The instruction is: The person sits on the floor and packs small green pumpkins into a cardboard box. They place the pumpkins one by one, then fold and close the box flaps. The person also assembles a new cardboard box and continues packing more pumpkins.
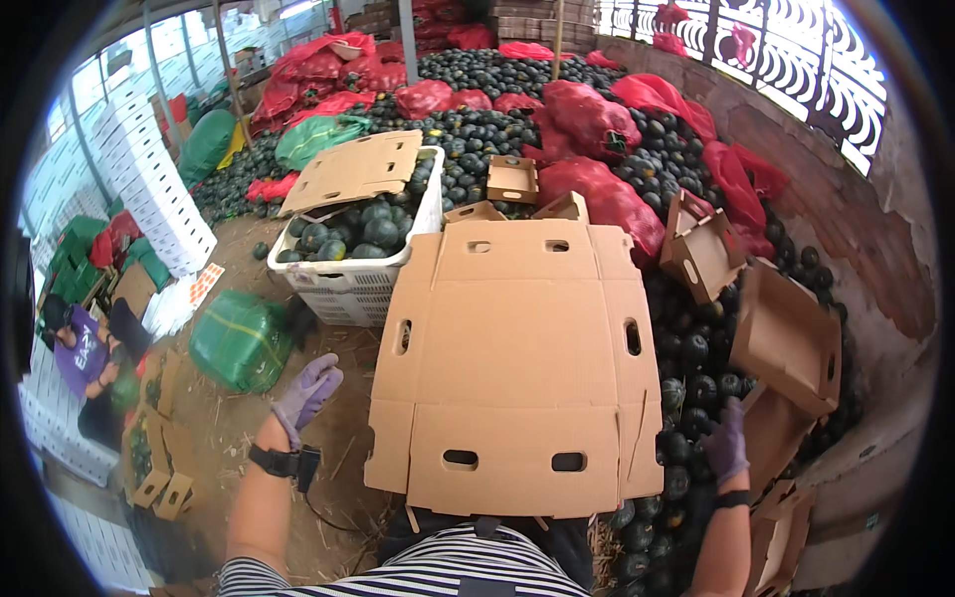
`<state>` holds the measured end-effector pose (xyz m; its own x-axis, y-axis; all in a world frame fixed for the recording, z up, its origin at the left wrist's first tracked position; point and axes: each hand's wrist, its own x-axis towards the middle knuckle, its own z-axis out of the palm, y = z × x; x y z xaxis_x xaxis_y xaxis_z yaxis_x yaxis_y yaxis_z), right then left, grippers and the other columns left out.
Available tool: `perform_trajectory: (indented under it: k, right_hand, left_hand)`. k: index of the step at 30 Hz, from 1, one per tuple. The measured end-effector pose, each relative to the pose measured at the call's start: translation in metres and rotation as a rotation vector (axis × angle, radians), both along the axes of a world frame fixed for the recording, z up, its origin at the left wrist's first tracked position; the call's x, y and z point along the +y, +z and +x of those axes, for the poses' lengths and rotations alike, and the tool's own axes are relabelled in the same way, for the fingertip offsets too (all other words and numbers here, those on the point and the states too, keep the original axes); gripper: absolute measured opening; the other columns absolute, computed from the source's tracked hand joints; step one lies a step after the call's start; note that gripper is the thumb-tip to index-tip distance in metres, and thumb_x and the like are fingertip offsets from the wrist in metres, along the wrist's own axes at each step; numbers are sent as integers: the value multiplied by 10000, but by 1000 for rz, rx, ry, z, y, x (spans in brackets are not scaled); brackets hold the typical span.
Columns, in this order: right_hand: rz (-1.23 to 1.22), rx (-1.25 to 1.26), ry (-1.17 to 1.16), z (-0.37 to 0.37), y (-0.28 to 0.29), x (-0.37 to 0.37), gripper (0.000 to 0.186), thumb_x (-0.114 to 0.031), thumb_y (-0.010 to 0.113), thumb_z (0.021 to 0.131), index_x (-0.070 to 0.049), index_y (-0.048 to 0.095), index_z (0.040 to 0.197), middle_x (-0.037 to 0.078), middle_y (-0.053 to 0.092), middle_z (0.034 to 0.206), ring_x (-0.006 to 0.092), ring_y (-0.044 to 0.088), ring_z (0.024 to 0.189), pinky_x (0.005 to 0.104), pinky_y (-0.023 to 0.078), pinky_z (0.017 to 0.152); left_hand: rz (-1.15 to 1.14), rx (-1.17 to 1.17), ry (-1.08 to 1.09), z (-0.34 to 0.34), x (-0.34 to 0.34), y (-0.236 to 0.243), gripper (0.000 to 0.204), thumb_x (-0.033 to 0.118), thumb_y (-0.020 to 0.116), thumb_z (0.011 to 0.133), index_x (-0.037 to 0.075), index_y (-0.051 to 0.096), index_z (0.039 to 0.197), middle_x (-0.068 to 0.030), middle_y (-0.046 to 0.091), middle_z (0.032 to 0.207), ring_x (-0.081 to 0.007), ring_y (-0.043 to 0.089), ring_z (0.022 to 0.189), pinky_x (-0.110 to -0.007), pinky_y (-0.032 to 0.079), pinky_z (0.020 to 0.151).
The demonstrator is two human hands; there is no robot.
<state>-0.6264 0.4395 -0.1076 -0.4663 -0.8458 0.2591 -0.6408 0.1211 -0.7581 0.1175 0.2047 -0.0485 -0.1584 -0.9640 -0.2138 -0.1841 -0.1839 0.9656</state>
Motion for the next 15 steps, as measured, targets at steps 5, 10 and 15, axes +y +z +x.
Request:
perform_trajectory:
  k: [5,10,15]
  right_hand:
    - [162,-527,112,94,10,-78,715,-448,535,1034,4,344,1554,178,456,1519,257,409,1412,350,295,1194]
    - [328,-281,76,169,101,-89,872,-478,576,1015,34,196,1609,235,358,1611,277,301,1528,331,286,1203]
    - [-266,-513,55,146,73,-79,632,-343,551,1047,37,384,1522,195,472,1522,289,457,1400,376,353,1174]
  left_hand:
    - [420,452,83,-101,-13,-39,502,432,472,1092,76,518,1444,-24,666,1208,-147,636,1021,-300,530,885]
    - [114,232,51,-101,-24,-12,519,409,585,1040,33,556,1396,-82,639,1290,-170,605,1124,-302,498,961]
    - [-354,351,316,-125,-4,47,426,268,695,994,25,598,1331,-48,652,1207,-127,605,1024,-298,503,928]
